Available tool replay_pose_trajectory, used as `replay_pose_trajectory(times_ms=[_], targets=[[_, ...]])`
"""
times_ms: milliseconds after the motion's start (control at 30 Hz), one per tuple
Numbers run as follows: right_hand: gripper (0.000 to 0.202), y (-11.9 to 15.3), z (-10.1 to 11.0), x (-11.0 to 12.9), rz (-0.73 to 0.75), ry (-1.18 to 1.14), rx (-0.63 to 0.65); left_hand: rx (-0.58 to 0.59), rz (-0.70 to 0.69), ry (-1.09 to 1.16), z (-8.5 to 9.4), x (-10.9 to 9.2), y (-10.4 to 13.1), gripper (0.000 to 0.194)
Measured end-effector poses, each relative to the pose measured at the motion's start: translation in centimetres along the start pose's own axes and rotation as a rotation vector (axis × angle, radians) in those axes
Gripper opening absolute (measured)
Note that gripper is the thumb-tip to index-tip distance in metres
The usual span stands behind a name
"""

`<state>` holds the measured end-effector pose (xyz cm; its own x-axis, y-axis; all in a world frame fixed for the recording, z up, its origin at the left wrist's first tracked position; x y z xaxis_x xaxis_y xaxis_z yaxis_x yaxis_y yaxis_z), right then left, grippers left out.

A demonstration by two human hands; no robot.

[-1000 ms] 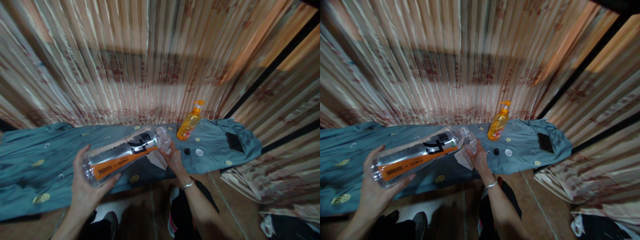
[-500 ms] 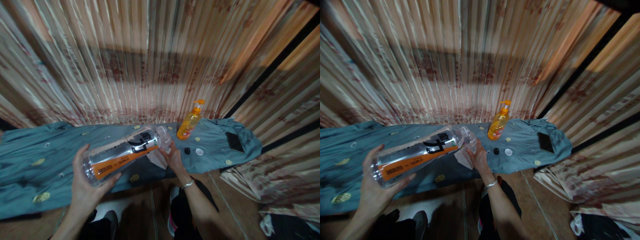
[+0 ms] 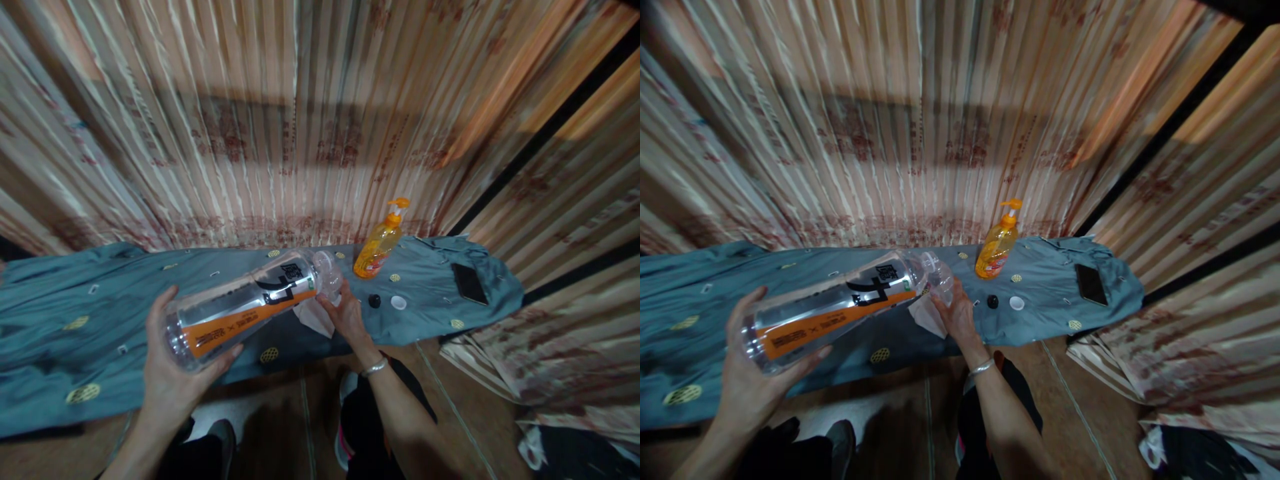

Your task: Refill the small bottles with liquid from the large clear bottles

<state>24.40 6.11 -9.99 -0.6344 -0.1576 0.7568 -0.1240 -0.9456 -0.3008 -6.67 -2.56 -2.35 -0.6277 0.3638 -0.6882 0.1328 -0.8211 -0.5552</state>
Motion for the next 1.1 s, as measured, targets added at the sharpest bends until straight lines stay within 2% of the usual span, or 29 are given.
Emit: replay_pose_trajectory(times_ms=[233, 533, 667, 733, 833, 1000, 1100], targets=[[0.05, 0.1, 0.2, 0.1, 0.007, -0.006, -0.006, -0.037, 0.045, -0.007, -0.4, -1.6, 0.0, 0.119], [0.05, 0.0, 0.0, -0.1, 0.006, 0.006, -0.002, -0.015, -0.071, -0.034, 0.0, -0.7, -0.2, 0.118], [0.048, 0.0, 0.0, 0.0, -0.005, 0.018, -0.007, -0.021, -0.023, -0.02, -0.2, -1.5, -0.1, 0.121], [0.05, 0.0, 0.0, 0.0, -0.016, 0.013, -0.003, -0.046, 0.047, 0.003, -0.4, -2.1, -0.1, 0.119], [0.052, 0.0, 0.0, 0.1, -0.018, 0.022, 0.011, -0.068, 0.058, -0.008, -0.6, -2.6, -0.1, 0.12], [0.052, 0.1, 0.1, 0.1, -0.005, 0.043, 0.016, -0.049, 0.081, -0.013, -0.4, -1.9, -0.1, 0.121], [0.049, 0.2, 0.1, 0.2, 0.006, 0.038, 0.012, -0.039, 0.04, -0.001, -0.3, -1.7, -0.2, 0.121]])
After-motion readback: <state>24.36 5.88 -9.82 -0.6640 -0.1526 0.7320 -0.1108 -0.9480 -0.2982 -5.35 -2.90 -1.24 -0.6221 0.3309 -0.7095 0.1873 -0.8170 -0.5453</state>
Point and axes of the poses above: each hand's wrist, its own y-axis away from the middle knuckle, its own z-axis out of the back of the hand, x = y × z, the point moved 1 cm from there along -y, towards the middle knuckle, and after that the axes turned 5 degrees about x, right-handed, at the moved point
